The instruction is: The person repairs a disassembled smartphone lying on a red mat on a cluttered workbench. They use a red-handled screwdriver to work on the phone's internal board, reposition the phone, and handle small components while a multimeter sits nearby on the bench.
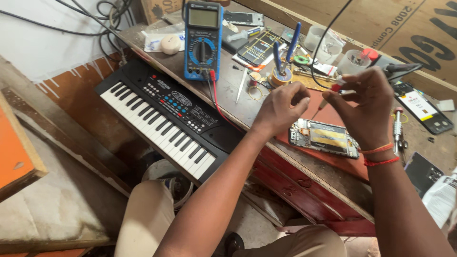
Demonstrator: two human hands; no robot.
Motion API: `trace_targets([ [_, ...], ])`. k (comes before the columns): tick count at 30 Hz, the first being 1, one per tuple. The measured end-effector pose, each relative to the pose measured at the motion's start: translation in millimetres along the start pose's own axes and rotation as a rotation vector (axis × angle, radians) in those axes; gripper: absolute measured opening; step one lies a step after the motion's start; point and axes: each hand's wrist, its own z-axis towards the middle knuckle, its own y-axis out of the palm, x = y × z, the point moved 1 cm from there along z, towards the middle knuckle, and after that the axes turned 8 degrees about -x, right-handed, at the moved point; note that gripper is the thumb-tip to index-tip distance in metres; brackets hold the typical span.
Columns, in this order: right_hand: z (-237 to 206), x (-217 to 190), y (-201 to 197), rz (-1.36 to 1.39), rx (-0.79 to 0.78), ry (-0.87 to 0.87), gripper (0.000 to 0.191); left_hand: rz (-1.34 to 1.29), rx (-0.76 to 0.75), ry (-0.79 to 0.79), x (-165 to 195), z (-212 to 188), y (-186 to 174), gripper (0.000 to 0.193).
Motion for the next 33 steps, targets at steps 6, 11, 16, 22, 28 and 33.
trace_targets([
  [6,-0.6,-0.7,7.2,-0.095,0.006,-0.022,0.044,-0.011,-0.019,-0.022,1.8,-1.9,-2.3,0.017],
  [11,0.1,-2.0,6.5,-0.040,0.003,-0.016,0.038,-0.008,-0.028,-0.054,4.3,-1.9,-3.0,0.016],
  [16,-0.9,0.0,7.5,-0.087,0.044,-0.022,0.041,0.014,-0.031,-0.055,3.5,-2.4,-3.4,0.016],
  [22,0.2,-4.6,7.3,-0.033,0.067,-0.064,0.034,0.004,-0.026,-0.075,1.5,-1.9,-1.7,0.015],
  [28,7.3,-21.7,10.3,0.187,-0.046,0.027,0.021,0.034,-0.025,-0.065,1.1,-0.5,-0.9,0.015],
  [33,4.7,-26.9,15.8,0.024,-0.049,-0.126,0.028,0.030,-0.025,-0.060,2.5,-0.9,-1.3,0.015],
])
